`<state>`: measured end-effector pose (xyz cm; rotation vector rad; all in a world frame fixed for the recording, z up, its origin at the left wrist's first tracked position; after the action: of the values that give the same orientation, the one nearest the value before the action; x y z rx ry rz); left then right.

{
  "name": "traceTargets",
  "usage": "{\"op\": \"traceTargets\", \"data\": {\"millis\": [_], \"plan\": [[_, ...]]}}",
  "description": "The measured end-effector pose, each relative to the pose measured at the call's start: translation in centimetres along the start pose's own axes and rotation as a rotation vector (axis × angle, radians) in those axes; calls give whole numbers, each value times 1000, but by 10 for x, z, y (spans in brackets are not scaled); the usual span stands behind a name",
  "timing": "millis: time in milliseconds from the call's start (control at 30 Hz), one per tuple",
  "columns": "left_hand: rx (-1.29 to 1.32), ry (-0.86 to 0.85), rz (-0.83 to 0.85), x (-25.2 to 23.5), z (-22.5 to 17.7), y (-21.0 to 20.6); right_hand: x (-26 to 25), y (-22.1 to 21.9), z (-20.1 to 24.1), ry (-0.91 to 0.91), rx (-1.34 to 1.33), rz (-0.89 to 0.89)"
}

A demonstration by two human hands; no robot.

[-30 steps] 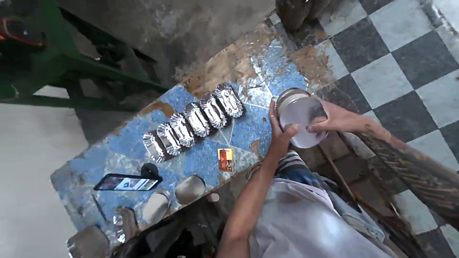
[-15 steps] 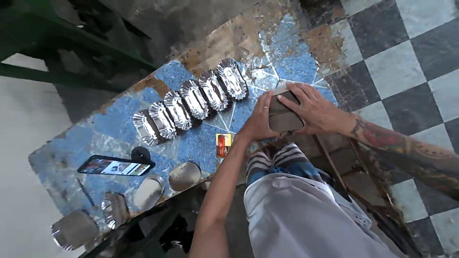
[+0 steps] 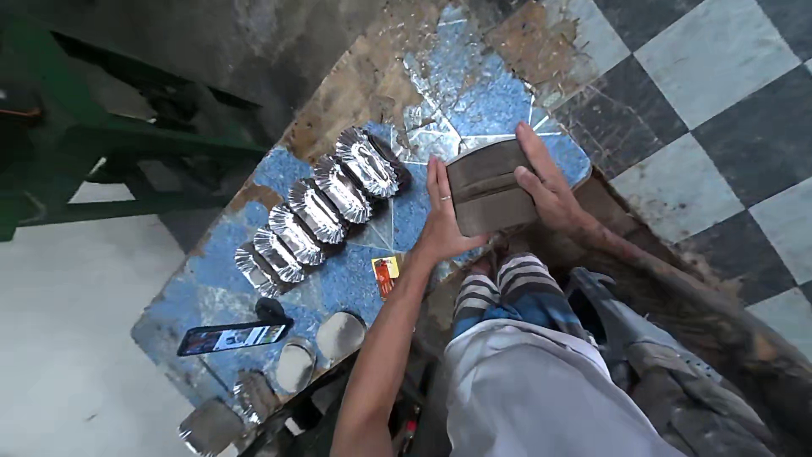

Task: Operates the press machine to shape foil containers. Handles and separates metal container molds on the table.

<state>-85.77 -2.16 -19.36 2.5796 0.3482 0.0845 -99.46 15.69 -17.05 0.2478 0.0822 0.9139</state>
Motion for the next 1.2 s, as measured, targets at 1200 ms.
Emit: {"op": "traceTargets", "data": {"millis": [1200], "plan": [[913, 806, -950, 532, 59, 272, 80, -541, 192, -290, -135, 817]]}}
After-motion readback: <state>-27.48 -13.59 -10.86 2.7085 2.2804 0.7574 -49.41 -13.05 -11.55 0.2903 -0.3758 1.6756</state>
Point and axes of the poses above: each hand's wrist, its own x-axis away from the middle knuckle, its own y-axis out of the back of the hand, z = x × y, the point moved 3 cm from there along -x, towards the middle knuckle, and after that the axes turned 1 degree about -x, right-handed, at the moved point
